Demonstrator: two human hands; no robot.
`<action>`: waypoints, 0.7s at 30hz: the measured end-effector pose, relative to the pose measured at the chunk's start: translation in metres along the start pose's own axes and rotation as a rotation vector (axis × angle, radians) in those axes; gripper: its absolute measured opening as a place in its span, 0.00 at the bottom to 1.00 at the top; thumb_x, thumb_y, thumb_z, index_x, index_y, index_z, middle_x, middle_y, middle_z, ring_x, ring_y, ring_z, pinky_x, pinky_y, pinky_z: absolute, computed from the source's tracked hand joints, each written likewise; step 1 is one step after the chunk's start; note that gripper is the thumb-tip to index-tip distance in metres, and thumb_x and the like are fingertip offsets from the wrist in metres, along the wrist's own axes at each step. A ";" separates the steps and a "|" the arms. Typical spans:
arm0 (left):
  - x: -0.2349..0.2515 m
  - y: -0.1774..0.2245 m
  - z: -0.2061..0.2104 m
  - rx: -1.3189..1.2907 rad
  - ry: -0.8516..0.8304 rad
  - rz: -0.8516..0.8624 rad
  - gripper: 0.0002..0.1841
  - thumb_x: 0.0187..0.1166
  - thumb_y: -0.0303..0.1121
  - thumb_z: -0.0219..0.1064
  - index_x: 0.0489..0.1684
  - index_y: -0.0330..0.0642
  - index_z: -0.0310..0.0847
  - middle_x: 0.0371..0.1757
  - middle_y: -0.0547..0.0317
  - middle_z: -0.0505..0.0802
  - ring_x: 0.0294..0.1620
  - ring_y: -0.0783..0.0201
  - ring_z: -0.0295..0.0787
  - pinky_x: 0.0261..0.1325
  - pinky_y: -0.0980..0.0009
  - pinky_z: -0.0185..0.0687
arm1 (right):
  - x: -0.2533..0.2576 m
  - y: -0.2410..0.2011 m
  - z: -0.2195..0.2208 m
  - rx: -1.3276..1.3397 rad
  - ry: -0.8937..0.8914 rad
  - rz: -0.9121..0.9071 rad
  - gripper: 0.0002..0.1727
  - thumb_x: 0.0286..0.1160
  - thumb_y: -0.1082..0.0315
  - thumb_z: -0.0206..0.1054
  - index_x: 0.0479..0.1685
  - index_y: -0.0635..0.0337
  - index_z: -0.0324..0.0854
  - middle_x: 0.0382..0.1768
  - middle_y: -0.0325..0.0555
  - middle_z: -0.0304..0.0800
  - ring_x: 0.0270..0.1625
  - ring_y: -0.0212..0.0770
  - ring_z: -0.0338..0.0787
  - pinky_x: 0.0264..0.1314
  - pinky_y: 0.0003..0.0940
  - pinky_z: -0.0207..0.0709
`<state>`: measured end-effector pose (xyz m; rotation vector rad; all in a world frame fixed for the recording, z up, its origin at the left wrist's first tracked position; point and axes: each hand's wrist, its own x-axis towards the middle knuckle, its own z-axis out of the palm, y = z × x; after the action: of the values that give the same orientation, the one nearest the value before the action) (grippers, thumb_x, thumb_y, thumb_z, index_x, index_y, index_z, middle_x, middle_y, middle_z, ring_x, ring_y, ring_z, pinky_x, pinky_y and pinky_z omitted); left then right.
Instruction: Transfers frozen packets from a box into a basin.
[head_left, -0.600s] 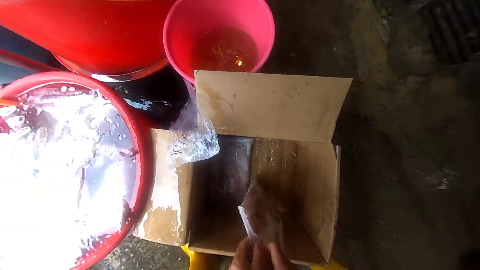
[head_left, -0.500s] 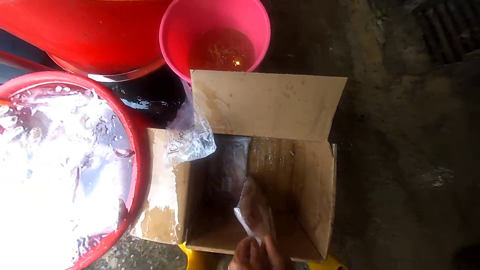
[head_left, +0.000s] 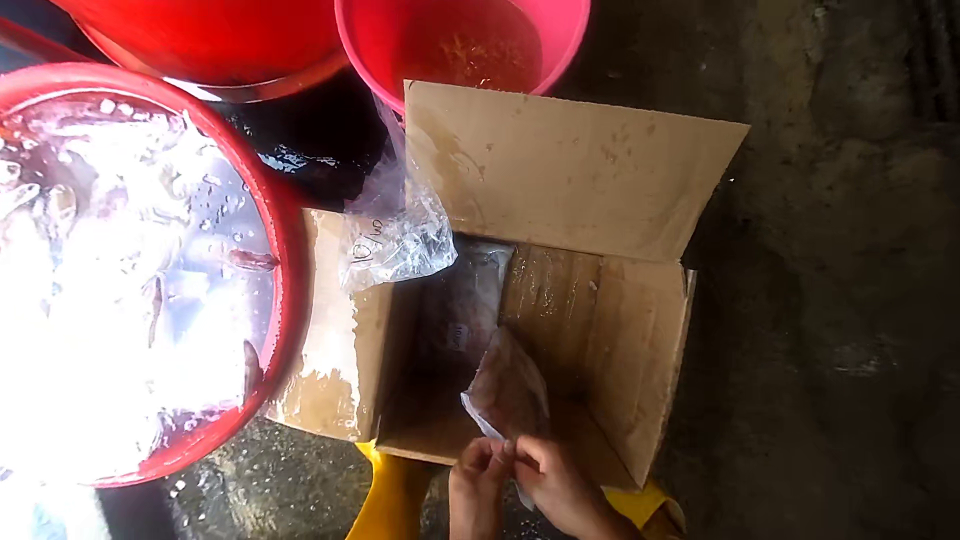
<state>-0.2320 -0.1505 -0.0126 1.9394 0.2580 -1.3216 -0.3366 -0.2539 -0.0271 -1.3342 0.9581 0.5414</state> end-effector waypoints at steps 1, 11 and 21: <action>0.000 0.000 -0.001 -0.016 -0.022 -0.012 0.08 0.74 0.31 0.76 0.32 0.36 0.87 0.28 0.56 0.92 0.32 0.65 0.90 0.43 0.65 0.89 | 0.003 -0.002 -0.007 0.000 -0.056 0.001 0.11 0.78 0.63 0.64 0.41 0.61 0.88 0.33 0.48 0.89 0.38 0.44 0.89 0.46 0.48 0.82; 0.015 0.000 -0.006 -0.239 -0.295 -0.039 0.06 0.79 0.29 0.70 0.37 0.33 0.87 0.34 0.55 0.94 0.39 0.63 0.93 0.52 0.63 0.91 | 0.020 -0.032 -0.050 -0.415 -0.209 -0.145 0.15 0.79 0.58 0.61 0.37 0.60 0.85 0.30 0.52 0.87 0.39 0.50 0.89 0.44 0.54 0.79; 0.010 0.001 0.022 -0.401 -0.197 0.033 0.06 0.78 0.26 0.68 0.33 0.34 0.85 0.33 0.53 0.93 0.39 0.62 0.91 0.52 0.62 0.90 | 0.005 -0.015 -0.053 -0.703 0.346 -0.280 0.10 0.68 0.65 0.67 0.30 0.63 0.85 0.28 0.53 0.89 0.31 0.52 0.92 0.32 0.52 0.86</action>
<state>-0.2428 -0.1685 -0.0245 1.4650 0.3611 -1.3135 -0.3362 -0.3084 -0.0210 -2.2122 0.8619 0.4513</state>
